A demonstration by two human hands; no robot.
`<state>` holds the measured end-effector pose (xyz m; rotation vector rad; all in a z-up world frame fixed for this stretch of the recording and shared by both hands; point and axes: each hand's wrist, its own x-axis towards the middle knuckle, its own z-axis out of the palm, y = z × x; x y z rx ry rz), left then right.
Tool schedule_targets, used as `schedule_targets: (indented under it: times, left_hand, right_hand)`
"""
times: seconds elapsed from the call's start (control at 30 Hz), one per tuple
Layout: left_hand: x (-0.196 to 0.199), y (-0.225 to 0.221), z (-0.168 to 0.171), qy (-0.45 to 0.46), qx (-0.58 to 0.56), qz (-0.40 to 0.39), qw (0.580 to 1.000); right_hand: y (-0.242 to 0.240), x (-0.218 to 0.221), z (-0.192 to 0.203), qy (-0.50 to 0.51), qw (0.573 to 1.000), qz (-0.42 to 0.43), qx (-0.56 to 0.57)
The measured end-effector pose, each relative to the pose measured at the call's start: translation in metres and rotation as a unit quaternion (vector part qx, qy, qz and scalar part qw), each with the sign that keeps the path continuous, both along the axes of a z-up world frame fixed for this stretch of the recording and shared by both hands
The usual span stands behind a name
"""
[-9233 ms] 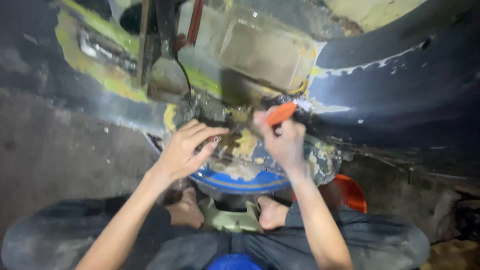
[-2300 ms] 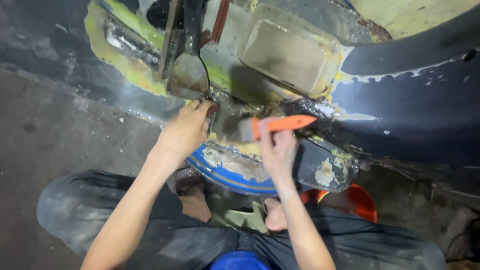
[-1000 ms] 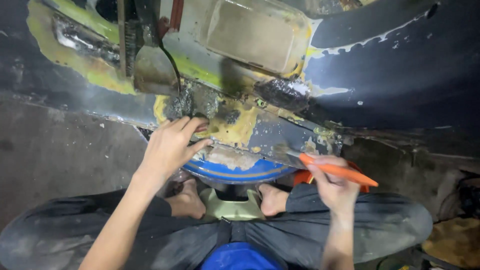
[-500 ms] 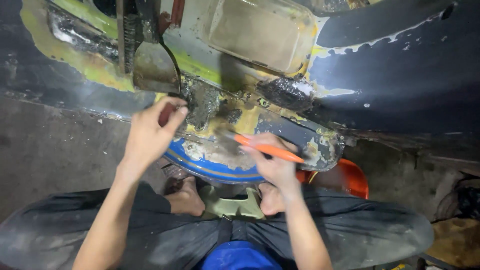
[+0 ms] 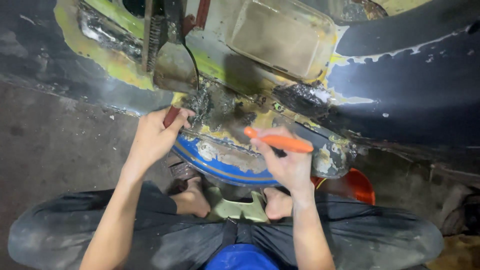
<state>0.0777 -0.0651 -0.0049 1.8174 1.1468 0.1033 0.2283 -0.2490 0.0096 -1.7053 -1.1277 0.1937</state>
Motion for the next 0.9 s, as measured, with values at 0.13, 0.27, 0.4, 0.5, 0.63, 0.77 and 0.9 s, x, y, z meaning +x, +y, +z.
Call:
schedule_targets:
  times: [0.13,0.27,0.4,0.5,0.63,0.77,0.9]
  left_hand:
    - [-0.007,0.009,0.0,0.002,0.005,0.007,1.0]
    - [-0.019,0.021,-0.003,0.065,0.041,-0.021,0.997]
    - [-0.02,0.027,-0.016,0.092,0.071,-0.052,0.992]
    - [-0.017,0.023,-0.01,0.095,0.052,-0.072,0.992]
    - [-0.024,0.013,-0.004,0.086,0.01,-0.075,0.993]
    - [-0.021,0.015,-0.004,0.116,0.008,-0.145,0.982]
    - [-0.015,0.004,0.021,0.082,-0.005,-0.204,0.976]
  right_hand:
    - [0.019,-0.023,-0.027,0.049,0.998,0.005,0.032]
    - [0.05,-0.043,-0.026,0.083,0.993,0.015,0.079]
    - [0.071,-0.054,-0.034,0.115,0.985,0.034,0.121]
    - [0.061,-0.048,-0.021,0.122,0.983,0.057,0.124]
    - [0.028,-0.024,-0.015,0.057,0.991,0.038,0.114]
    - [-0.001,-0.028,-0.027,-0.043,0.997,-0.013,0.067]
    - [-0.024,-0.039,-0.003,-0.033,0.993,0.01,0.109]
